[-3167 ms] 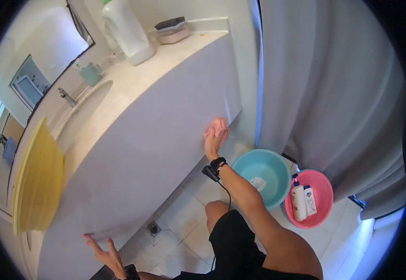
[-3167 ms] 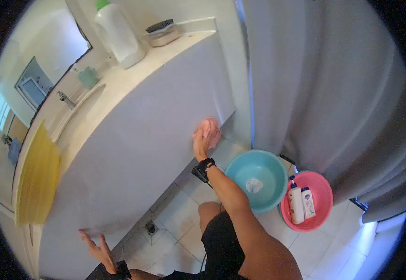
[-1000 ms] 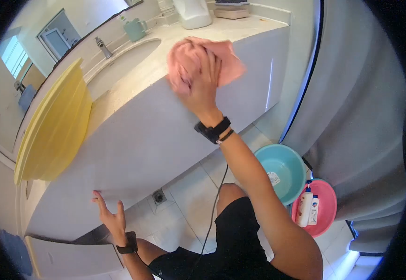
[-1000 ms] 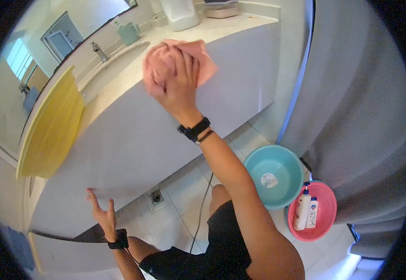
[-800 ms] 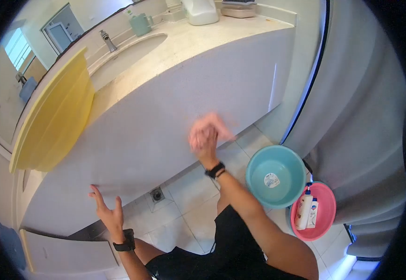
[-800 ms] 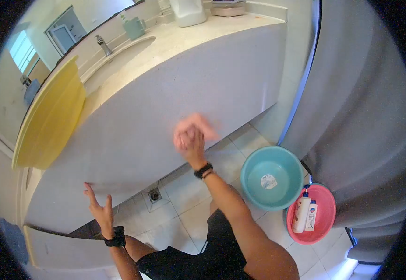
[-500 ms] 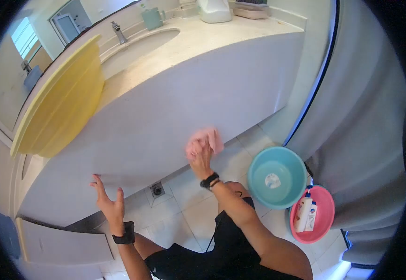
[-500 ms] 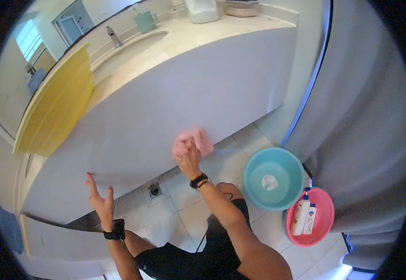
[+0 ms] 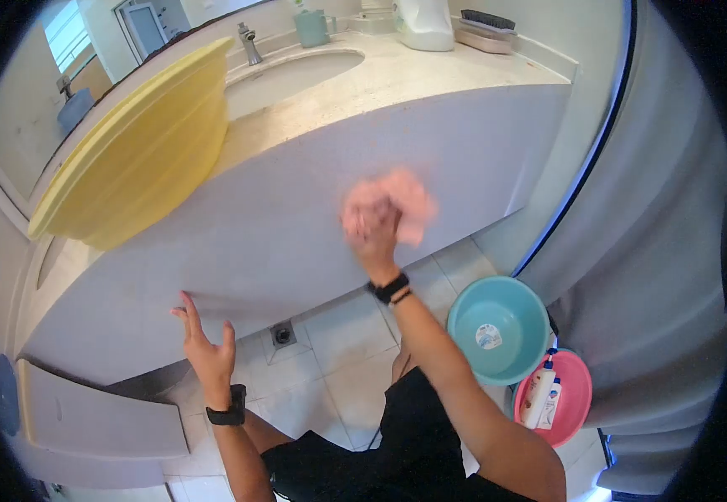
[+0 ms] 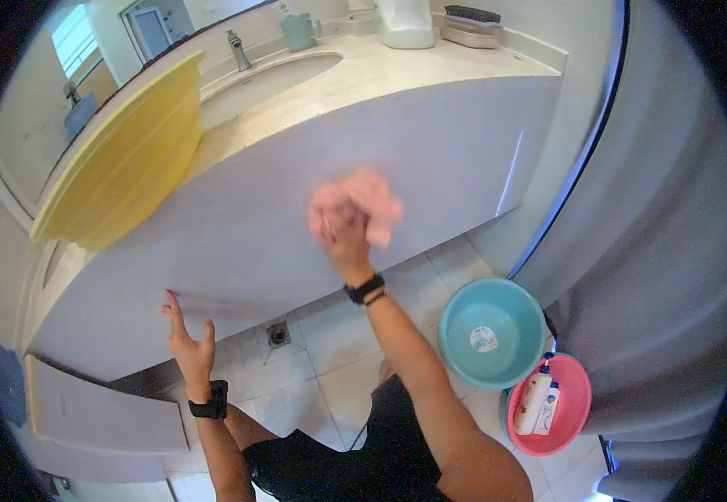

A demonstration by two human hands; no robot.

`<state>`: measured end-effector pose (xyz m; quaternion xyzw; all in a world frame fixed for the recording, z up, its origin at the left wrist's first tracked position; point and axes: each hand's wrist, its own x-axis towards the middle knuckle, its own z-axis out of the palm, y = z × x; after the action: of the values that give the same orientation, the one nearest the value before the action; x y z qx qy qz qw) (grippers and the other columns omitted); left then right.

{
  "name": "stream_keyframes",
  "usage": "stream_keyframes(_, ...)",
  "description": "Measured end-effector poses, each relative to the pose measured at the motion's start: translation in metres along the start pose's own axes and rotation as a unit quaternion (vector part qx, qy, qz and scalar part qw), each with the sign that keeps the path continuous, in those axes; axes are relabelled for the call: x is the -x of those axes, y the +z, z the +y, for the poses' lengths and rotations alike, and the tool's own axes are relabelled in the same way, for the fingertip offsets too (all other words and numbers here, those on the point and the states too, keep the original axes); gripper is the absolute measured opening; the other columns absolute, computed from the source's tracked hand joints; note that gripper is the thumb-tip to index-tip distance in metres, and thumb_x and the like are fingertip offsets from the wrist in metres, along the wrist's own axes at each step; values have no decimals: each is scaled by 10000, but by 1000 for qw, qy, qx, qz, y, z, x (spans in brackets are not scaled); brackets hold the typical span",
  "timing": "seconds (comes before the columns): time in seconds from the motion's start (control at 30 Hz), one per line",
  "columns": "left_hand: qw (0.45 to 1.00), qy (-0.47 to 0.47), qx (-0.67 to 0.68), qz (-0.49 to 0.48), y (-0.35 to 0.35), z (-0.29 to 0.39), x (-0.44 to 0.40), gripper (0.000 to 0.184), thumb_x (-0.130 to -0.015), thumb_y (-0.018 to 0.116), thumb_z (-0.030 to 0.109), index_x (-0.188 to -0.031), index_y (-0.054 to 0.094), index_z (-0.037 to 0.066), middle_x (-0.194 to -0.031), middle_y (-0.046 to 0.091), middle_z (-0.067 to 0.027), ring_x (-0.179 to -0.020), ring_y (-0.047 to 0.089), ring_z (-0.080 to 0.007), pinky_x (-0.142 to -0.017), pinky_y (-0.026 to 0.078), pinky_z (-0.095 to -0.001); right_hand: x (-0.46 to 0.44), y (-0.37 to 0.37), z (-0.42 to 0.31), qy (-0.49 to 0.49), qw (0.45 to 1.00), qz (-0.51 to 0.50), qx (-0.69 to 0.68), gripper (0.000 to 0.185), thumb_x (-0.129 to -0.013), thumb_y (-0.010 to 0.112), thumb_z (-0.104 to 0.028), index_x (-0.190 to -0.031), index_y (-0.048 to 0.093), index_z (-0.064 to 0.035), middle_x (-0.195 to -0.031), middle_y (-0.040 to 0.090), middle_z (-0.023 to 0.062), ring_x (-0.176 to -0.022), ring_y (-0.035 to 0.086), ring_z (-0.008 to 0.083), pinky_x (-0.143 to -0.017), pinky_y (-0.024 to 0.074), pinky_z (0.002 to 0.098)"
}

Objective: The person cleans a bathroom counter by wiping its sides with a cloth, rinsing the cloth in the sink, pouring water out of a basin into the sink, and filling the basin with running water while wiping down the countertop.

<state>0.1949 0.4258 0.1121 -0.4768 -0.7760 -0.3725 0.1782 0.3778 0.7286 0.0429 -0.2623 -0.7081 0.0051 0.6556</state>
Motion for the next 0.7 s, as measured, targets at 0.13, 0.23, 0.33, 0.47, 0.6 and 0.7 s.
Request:
stream_keyframes(0.13, 1000, -13, -2, -2, 1, -1, 2, 887, -772, 670, 118, -1560, 265, 70, -1466, 348, -389, -1437, 197, -517, -1124, 336, -441, 170, 16, 8, 147, 981, -129, 16, 372, -861, 649, -304, -1192, 641, -134, -1235, 598, 161, -1167, 530, 397, -989, 384, 547)
stream_keyframes(0.23, 1000, -7, -1, -15, -5, -5, -1, 889, -767, 673, 121, -1559, 272, 73, -1464, 335, -402, -1431, 220, -514, -1119, 342, -445, 192, 15, -19, 210, 966, -153, 3, 348, -818, 696, -222, -1149, 645, -128, -1179, 606, 156, -1084, 568, 372, -886, 446, 515)
stream_keyframes(0.33, 1000, 9, 1, -24, -10, -7, 2, 878, -765, 674, 102, -1553, 289, 71, -1461, 343, -400, -1431, 239, -504, -1119, 344, -447, 150, 18, -37, 197, 967, -154, -48, 418, -774, 732, -166, -1182, 641, -141, -1175, 614, 145, -1056, 586, 366, -835, 478, 478)
stream_keyframes(0.47, 1000, 9, 12, -22, -15, -6, 2, 816, -781, 659, 63, -1532, 339, 59, -1449, 371, -394, -1437, 252, -490, -1124, 338, -440, -27, 18, -79, 2, 1000, 17, -25, 536, -849, 651, -230, -1374, 548, -207, -1221, 616, 138, -1111, 582, 372, -912, 477, 512)
stream_keyframes(0.6, 999, -13, 39, -8, -20, -11, 0, 735, -811, 643, 62, -1503, 395, 50, -1449, 378, -390, -1442, 260, -476, -1125, 338, -440, -157, -18, -110, 63, 990, -85, -96, 524, -832, 670, -230, -1347, 578, -261, -1311, 573, 176, -1203, 531, 396, -1009, 418, 512)
stream_keyframes(0.7, 999, -10, 53, -7, -24, -9, 3, 676, -832, 631, 53, -1479, 433, 41, -1451, 392, -374, -1442, 279, -456, -1131, 330, -443, -162, -12, -103, -118, 987, 91, -51, 583, -825, 664, -175, -1395, 541, -190, -1343, 532, 243, -1300, 453, 433, -1062, 364, 537)
